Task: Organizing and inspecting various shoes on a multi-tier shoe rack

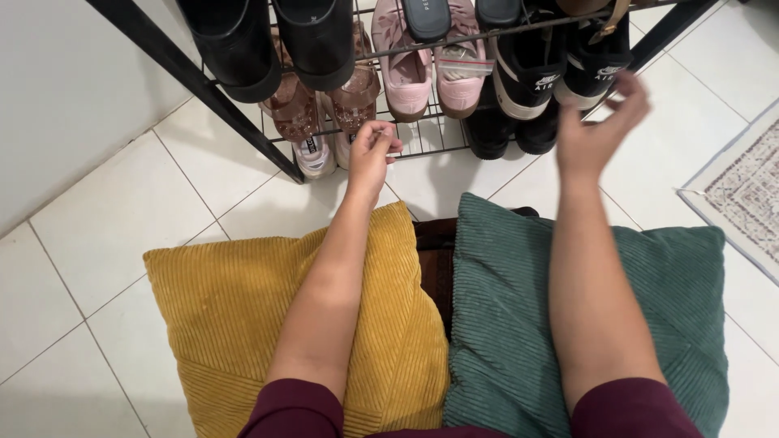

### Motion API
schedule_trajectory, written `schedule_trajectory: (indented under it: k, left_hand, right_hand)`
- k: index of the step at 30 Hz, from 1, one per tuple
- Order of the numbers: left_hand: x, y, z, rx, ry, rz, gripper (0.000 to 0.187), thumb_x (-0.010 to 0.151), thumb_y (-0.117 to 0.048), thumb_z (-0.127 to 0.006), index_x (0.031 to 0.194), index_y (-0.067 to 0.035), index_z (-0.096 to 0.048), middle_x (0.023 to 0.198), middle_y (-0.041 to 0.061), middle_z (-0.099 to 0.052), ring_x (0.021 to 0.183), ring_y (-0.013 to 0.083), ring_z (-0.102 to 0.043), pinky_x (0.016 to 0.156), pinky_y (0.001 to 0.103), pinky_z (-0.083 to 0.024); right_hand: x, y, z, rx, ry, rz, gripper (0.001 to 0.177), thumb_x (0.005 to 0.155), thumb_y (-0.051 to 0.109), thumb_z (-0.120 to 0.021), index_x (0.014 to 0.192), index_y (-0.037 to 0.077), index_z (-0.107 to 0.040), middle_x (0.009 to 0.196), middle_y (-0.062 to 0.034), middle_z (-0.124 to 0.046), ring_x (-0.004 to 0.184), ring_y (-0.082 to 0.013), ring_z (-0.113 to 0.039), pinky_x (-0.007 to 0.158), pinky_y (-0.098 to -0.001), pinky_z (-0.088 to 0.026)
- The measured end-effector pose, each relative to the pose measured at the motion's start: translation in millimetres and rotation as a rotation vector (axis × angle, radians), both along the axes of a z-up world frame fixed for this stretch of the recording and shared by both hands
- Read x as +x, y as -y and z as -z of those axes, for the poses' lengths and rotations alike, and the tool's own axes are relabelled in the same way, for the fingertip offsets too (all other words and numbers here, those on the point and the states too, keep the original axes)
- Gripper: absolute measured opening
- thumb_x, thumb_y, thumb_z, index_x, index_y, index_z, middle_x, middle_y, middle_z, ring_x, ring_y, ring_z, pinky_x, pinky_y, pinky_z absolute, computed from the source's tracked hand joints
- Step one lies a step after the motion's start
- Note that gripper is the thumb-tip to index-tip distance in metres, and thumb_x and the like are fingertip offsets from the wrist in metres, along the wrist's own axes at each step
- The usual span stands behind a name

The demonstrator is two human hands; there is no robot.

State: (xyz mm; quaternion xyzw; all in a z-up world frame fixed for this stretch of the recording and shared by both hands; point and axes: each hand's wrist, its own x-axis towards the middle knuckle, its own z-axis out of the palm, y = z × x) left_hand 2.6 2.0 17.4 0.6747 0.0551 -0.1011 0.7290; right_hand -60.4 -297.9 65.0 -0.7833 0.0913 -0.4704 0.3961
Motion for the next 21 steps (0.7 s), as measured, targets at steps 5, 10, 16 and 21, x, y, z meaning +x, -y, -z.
schedule_trajectory:
  k: [5, 10, 16, 21]
  left_hand:
    - [2, -1, 3, -0.004, -0.003, -0.011, 0.009, 0.102, -0.018, -0.055, 0.103, -0.018, -0.065, 0.088, 0.001, -0.071, 0.084, 0.0139, -0.07, 0.073, 0.029, -0.05]
    - [1, 1, 0, 0.002, 0.0, -0.011, 0.009, 0.102, -0.016, -0.055, 0.102, -0.018, -0.064, 0.088, 0.002, -0.071, 0.084, 0.0135, -0.07, 0.072, 0.028, -0.05]
    - [1, 0, 4, 0.027, 0.001, 0.002, 0.01, 0.102, -0.016, -0.056, 0.105, -0.019, -0.065, 0.091, 0.002, -0.071, 0.087, 0.0143, -0.07, 0.074, 0.029, -0.051]
    - [-2, 1, -1, 0.064, -0.024, 0.003, 0.01, 0.101, -0.016, -0.057, 0.106, -0.018, -0.065, 0.091, 0.001, -0.07, 0.088, 0.014, -0.07, 0.075, 0.029, -0.052]
  right_hand:
    - [-10, 31, -16, -0.055, -0.346, -0.026, 0.067, 0.09, 0.004, -0.072, 0.148, 0.018, -0.04, 0.136, -0.0183, -0.028, 0.134, -0.0426, -0.04, 0.114, -0.0558, -0.04]
    - [0, 15, -10, -0.224, -0.204, -0.059, 0.053, 0.087, -0.003, -0.07, 0.137, 0.009, -0.058, 0.122, -0.017, -0.035, 0.109, -0.0322, -0.051, 0.101, -0.046, -0.053]
    - [11, -17, -2, -0.274, -0.499, -0.138, 0.085, 0.088, 0.019, -0.085, 0.155, 0.022, -0.033, 0.138, -0.0214, -0.026, 0.117, -0.0419, -0.053, 0.091, -0.0509, -0.056]
    - [25, -21, 15, -0.117, -0.642, -0.134, 0.12, 0.088, 0.022, -0.095, 0.16, 0.033, 0.0, 0.154, -0.0272, -0.028, 0.133, -0.046, -0.054, 0.099, -0.0525, -0.057]
